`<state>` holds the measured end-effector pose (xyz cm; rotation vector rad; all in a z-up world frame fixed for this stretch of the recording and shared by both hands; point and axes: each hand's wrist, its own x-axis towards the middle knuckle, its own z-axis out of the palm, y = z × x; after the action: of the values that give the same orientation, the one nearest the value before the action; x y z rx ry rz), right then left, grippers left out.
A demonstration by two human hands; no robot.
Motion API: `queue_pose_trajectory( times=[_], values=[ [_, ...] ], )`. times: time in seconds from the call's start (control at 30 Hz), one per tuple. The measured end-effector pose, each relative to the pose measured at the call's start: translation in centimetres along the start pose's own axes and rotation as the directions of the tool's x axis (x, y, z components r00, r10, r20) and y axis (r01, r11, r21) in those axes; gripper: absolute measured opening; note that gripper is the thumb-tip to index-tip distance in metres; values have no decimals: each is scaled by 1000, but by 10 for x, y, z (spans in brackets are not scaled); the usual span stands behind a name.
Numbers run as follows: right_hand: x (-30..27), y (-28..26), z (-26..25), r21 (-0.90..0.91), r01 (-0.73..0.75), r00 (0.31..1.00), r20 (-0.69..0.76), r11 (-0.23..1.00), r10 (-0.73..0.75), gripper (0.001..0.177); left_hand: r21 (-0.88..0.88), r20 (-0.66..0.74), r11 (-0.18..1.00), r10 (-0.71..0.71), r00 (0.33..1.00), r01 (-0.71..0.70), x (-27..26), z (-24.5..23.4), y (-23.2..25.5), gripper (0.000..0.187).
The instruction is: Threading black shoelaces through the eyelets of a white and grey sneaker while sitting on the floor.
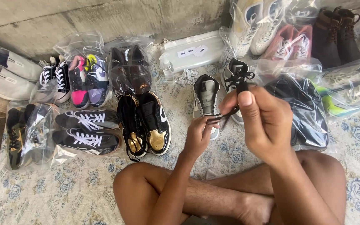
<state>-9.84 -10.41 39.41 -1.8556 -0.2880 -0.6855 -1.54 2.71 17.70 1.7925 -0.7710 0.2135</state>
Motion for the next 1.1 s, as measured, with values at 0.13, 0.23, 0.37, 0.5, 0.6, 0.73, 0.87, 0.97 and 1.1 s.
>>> queue_pose_trajectory(
  times=[0.13,0.23,0.37,0.5,0.6,0.73,0.87,0.97,1.1],
  values=[
    [7,15,-11,-78,53,998,-38,995,-57,27,-146,148,989,18,989,4,22,-40,64,16],
    [14,6,-12,-40,0,998,-59,999,-2,29,-286,174,957,-4,985,54,32,-65,106,18],
    [23,9,-12,60,18,998,-57,998,-15,25,-372,175,928,46,983,23,51,-83,148,20],
    [39,8,-20,140,80,996,-52,987,-73,24,-420,88,898,183,979,-130,84,-93,183,28],
    [49,-9,-29,152,77,994,-85,985,-64,25,-384,1,911,164,986,-151,105,-107,224,30],
    [57,-34,-40,190,51,989,-143,980,-24,27,-343,-76,912,211,974,-225,124,-120,257,32],
    [67,-53,-47,168,89,986,-158,982,-62,27,-326,-88,909,244,966,-260,140,-129,286,36],
    [81,-67,-52,184,140,982,-154,973,-113,29,-359,-93,877,308,947,-321,158,-137,298,40],
    [108,-72,-64,226,198,974,-157,954,-164,22,-314,-79,887,332,940,-340,187,-149,309,40]
  ],
)
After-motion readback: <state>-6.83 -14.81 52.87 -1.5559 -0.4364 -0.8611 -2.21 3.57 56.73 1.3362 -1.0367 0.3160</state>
